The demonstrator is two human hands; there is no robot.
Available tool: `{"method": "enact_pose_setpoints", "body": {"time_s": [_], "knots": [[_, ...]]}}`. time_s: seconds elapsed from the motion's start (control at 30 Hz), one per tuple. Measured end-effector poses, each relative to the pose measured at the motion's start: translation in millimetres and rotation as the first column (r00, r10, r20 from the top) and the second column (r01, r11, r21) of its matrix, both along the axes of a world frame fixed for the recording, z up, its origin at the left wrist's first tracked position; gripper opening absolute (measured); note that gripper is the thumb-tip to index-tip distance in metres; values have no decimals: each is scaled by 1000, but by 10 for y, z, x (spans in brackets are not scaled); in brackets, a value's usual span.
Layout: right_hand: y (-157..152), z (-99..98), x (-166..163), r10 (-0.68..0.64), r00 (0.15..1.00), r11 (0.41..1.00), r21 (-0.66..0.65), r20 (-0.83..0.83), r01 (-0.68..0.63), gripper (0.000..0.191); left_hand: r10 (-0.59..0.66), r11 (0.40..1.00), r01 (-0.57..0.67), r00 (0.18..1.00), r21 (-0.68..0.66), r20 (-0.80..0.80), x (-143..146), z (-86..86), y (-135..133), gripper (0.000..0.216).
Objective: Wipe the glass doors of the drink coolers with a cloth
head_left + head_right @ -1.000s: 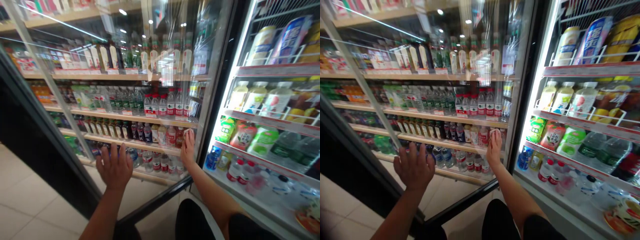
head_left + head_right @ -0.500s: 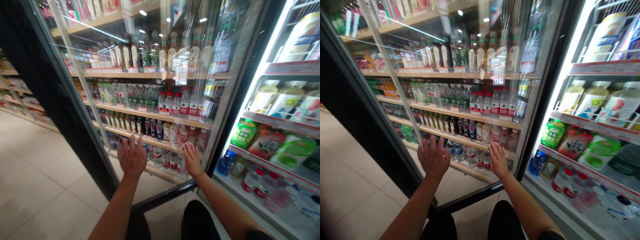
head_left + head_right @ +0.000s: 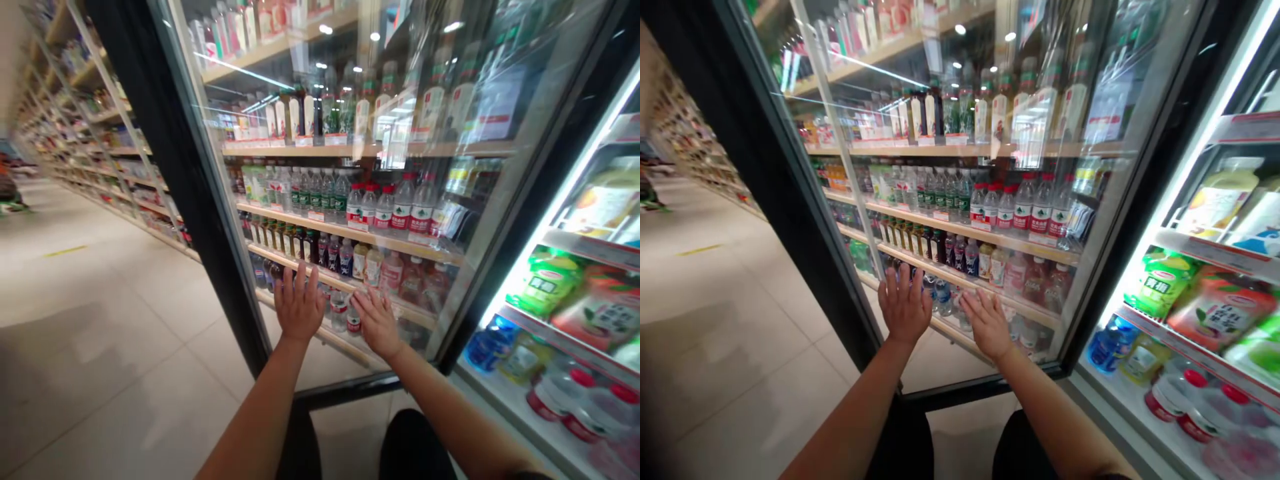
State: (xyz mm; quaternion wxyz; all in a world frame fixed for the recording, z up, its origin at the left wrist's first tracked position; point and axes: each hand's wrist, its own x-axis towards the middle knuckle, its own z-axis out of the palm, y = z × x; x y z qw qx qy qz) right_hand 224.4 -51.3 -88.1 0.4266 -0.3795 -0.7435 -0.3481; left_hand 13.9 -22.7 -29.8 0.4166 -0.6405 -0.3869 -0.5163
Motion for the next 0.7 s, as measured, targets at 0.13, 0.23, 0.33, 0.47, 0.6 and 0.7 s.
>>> {"method": "enact_pose_setpoints", "body": {"time_s": [0.13, 0.23, 0.33, 0.47, 0.6, 0.7], "knots": [[102, 511, -88, -60, 988, 996, 52, -141, 68, 60, 3, 1000, -3, 1000, 0, 4, 1, 7, -10, 64], [92, 460, -169, -51, 988, 996, 70, -148, 62, 57, 11, 1000, -11, 1000, 0, -4, 5, 15, -26, 62], [6, 27, -198, 14, 1000, 1000, 19, -13, -14, 52, 41, 999, -41, 999, 9, -21, 7, 12, -40, 59], [-32, -180, -119, 94, 986, 995, -26, 136, -91, 54, 50, 999, -50, 998, 8, -29, -1, -6, -36, 58], [47, 318, -97, -16, 998, 1000, 15, -63, 17, 60, 12, 999, -12, 1000, -36, 5, -4, -36, -13, 54], [63, 558, -200, -56, 984, 996, 54, -166, 66, 60, -18, 997, 20, 999, -77, 27, 0, -49, -11, 53]]}}
